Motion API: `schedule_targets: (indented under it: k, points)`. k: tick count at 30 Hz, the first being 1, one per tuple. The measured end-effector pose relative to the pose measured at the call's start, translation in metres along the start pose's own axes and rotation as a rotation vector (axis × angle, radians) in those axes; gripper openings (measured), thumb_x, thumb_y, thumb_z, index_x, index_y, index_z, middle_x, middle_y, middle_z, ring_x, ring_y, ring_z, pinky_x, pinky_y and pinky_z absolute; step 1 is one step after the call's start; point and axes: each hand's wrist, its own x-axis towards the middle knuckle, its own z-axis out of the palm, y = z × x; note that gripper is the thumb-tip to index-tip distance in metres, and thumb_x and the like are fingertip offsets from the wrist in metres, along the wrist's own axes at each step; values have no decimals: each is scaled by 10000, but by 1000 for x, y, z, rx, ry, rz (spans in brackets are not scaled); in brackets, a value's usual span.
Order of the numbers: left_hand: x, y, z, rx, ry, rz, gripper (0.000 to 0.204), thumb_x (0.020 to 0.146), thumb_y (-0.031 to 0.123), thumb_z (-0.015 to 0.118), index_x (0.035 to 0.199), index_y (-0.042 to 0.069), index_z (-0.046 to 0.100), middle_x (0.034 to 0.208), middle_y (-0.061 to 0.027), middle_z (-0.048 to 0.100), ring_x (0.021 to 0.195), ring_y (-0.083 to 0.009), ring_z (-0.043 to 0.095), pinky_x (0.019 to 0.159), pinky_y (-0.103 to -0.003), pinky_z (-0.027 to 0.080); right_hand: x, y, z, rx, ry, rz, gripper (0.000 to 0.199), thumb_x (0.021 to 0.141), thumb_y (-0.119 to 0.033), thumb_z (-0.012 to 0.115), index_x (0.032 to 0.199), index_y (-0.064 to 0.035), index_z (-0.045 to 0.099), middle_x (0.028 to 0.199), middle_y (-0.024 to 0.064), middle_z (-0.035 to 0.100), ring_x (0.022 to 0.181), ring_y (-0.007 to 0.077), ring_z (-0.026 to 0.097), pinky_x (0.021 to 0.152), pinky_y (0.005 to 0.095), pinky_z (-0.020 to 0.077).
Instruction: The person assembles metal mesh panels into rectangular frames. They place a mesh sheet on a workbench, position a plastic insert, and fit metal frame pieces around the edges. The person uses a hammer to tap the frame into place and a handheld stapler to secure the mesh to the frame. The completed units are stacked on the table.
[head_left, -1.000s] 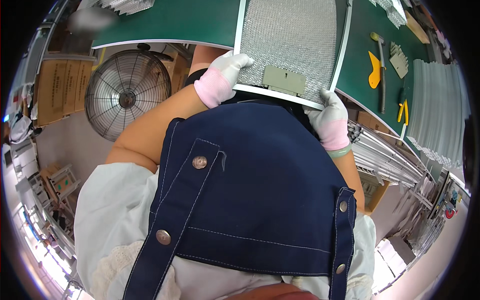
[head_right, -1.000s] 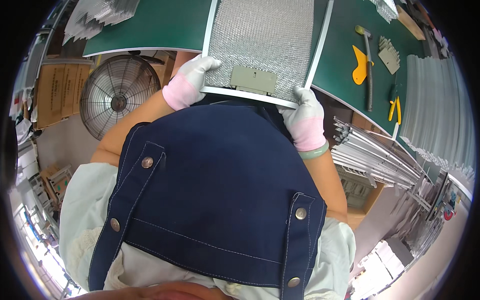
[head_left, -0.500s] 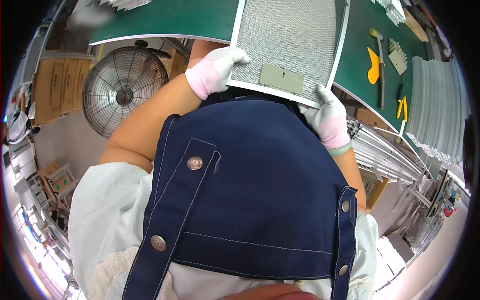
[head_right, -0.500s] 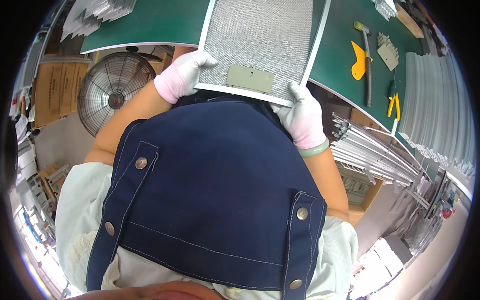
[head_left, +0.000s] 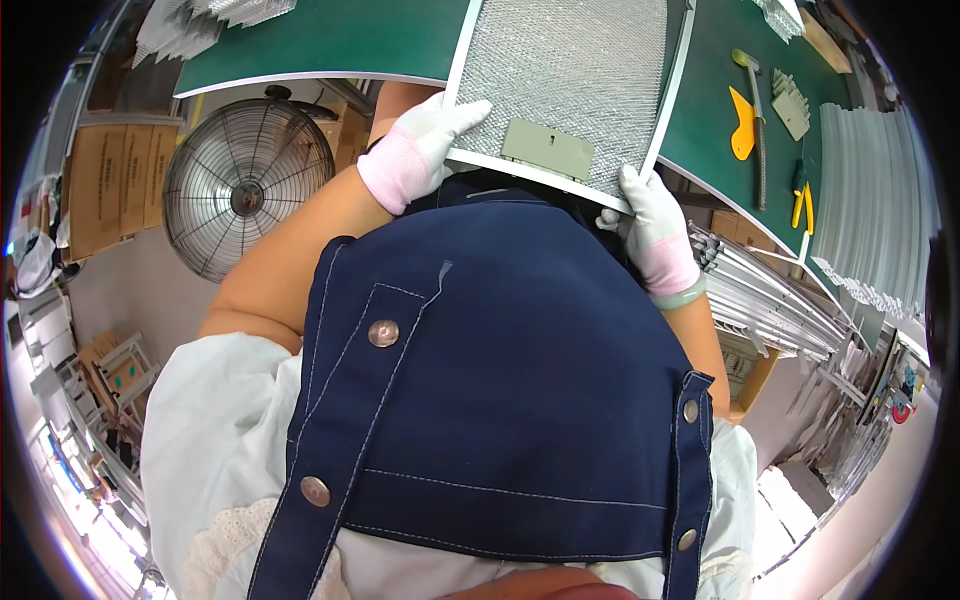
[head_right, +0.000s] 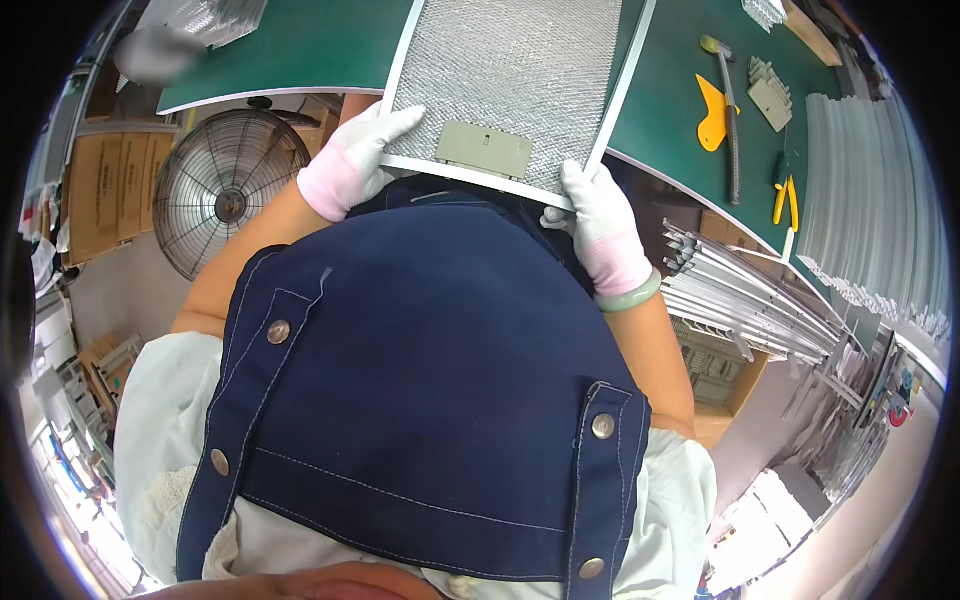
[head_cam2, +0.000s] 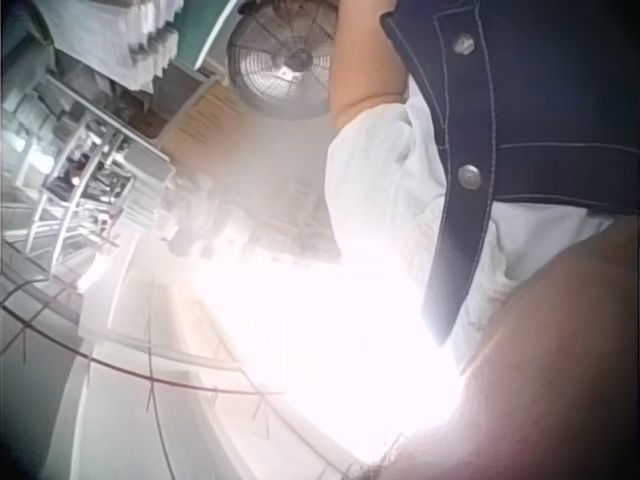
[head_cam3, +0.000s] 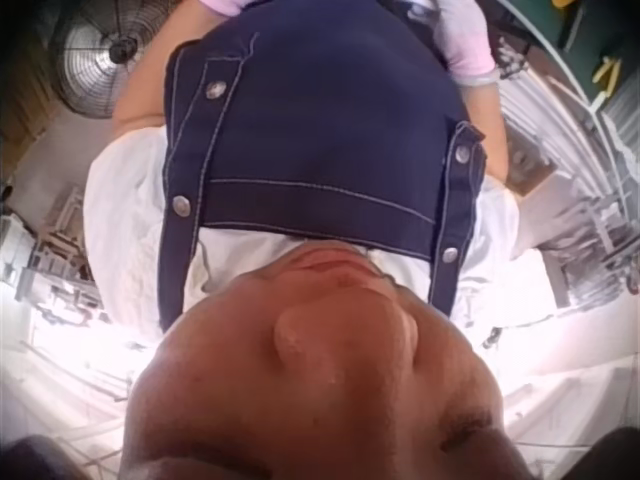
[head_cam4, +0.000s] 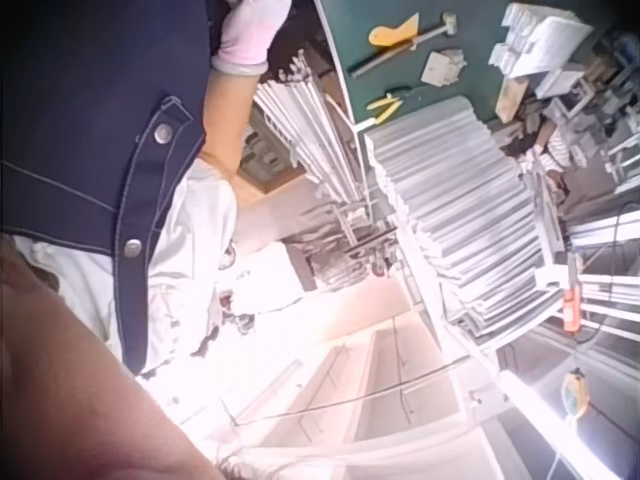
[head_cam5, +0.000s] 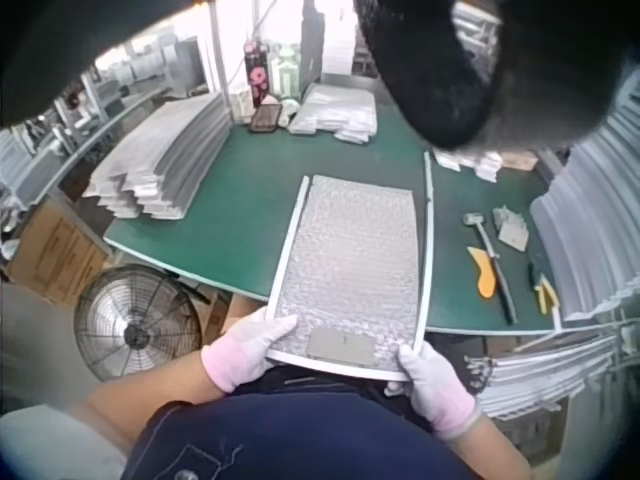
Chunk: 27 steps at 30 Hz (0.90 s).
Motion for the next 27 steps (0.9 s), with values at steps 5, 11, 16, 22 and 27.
schedule_targets:
  k: [5,11,16,22,27]
  points:
    - [11,3,-23,-16,-185,-27,339,997,130,557,1305,-10,555,1220,-130,661,1099,-254,668,979,-381,540,0,7,3,118,-40,-28,223,1034,-222,535,1146,-29,532,982,66,620,771,138,625,704,315,558]
    - [0,0,-3,-13,-8,22,338,979,112,576,1293,-11,555,1223,-143,653,1101,-257,662,973,-383,542,-8,-7,15,203,72,97,276,1037,-207,525,1251,-34,543,1130,89,672,956,180,679,810,333,576]
    - [-2,9,9,-177,107,-39,354,962,111,607,1293,-4,555,1257,-151,627,1122,-263,650,981,-417,547,-5,3,8,274,-79,185,238,951,-175,689,1080,-10,576,981,93,640,914,244,679,841,412,598]
    - [-1,10,2,-96,-19,-57,386,969,126,610,1326,-4,542,1280,-154,614,1150,-259,643,993,-428,546,-3,-3,6,184,-82,206,224,950,-188,687,1009,14,612,893,97,657,780,215,692,748,351,613]
    - [14,-3,-32,72,-210,0,358,996,165,591,1306,-11,563,1206,-137,658,1123,-233,658,972,-387,549,-1,-10,-4,-5,-192,153,240,949,-201,675,988,34,644,841,112,681,730,179,682,704,301,580]
